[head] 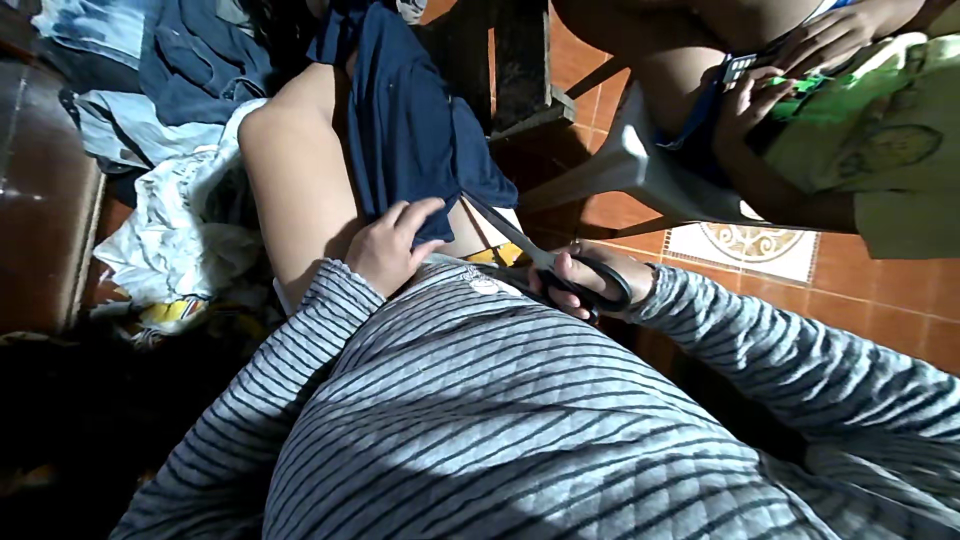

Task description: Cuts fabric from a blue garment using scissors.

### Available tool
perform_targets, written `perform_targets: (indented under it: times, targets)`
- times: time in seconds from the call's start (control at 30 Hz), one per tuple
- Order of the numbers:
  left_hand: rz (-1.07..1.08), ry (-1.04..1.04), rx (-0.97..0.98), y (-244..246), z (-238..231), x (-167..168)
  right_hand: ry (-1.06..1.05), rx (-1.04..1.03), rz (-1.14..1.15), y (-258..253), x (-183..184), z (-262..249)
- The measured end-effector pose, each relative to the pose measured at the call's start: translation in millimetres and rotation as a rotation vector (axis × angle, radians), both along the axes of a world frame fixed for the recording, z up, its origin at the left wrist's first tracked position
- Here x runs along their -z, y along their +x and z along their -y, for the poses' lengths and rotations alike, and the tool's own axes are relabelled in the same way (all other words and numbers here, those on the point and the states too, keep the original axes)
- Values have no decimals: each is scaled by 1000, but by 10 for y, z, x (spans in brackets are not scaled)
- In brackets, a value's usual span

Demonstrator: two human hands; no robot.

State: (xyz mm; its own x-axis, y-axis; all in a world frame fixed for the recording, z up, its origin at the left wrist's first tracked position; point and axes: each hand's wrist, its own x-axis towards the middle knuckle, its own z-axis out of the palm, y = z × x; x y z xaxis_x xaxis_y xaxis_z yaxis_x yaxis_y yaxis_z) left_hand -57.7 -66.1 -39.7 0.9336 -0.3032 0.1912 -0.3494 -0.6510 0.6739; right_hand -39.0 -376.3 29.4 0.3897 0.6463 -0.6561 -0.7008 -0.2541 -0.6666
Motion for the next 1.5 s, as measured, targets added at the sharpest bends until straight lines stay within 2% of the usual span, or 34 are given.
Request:
perform_targets:
  times: [0.07, 0.1, 0.17, 0.27, 0.4, 0.53, 0.6, 0.67, 0.73, 0.8, 0.83, 0.9, 0.97, 1.03, 1.17, 1.27, 1.37, 1.43, 1.5]
  targets:
    - [-211, 72, -65, 75, -52, -59, 7, -42, -2, 38, 12, 67]
    - [-202, 94, -76, 104, -89, -45, 4, -71, 2, 66, 13, 103]
    - [11, 103, -29, 150, -169, 29, 17, -101, 10, 108, 13, 165]
    - [311, -11, 91, 304, -220, 123, 72, -126, -9, 90, 2, 174]
    - [378, -58, 127, 484, -182, 71, 134, -168, -40, 38, 5, 114]
    - [377, -104, 99, 684, -192, 116, 121, -180, 81, 209, -152, 224]
    - [299, -88, 129, 743, -224, 145, 34, -112, 256, 382, -286, 252]
    - [71, -8, 166, 778, -244, 90, -163, 0, 523, 571, -324, 149]
    - [-195, 107, 158, 842, -244, 6, -365, 100, 740, 780, -187, -57]
    - [-295, 212, 138, 903, -299, -37, -495, 240, 806, 996, 69, -369]
    - [-257, 262, 146, 915, -350, -43, -541, 290, 812, 1100, 194, -548]
    - [-39, 270, 180, 883, -469, 17, -621, 300, 788, 1283, 367, -891]
    - [144, 186, 211, 811, -507, 72, -683, 251, 771, 1415, 470, -1135]
    - [239, 95, 194, 721, -460, 102, -712, 227, 773, 1490, 528, -1220]
    - [319, 47, 145, 647, -388, 183, -660, 427, 809, 1376, 568, -945]
    - [207, 96, 156, 639, -346, 262, -695, 539, 779, 1164, 648, -594]
    - [93, 153, 226, 664, -270, 261, -721, 440, 659, 918, 855, -439]
    - [237, 132, 263, 669, -230, 299, -690, 366, 606, 812, 940, -420]
    - [312, 73, 297, 623, -192, 314, -625, 407, 642, 756, 904, -368]
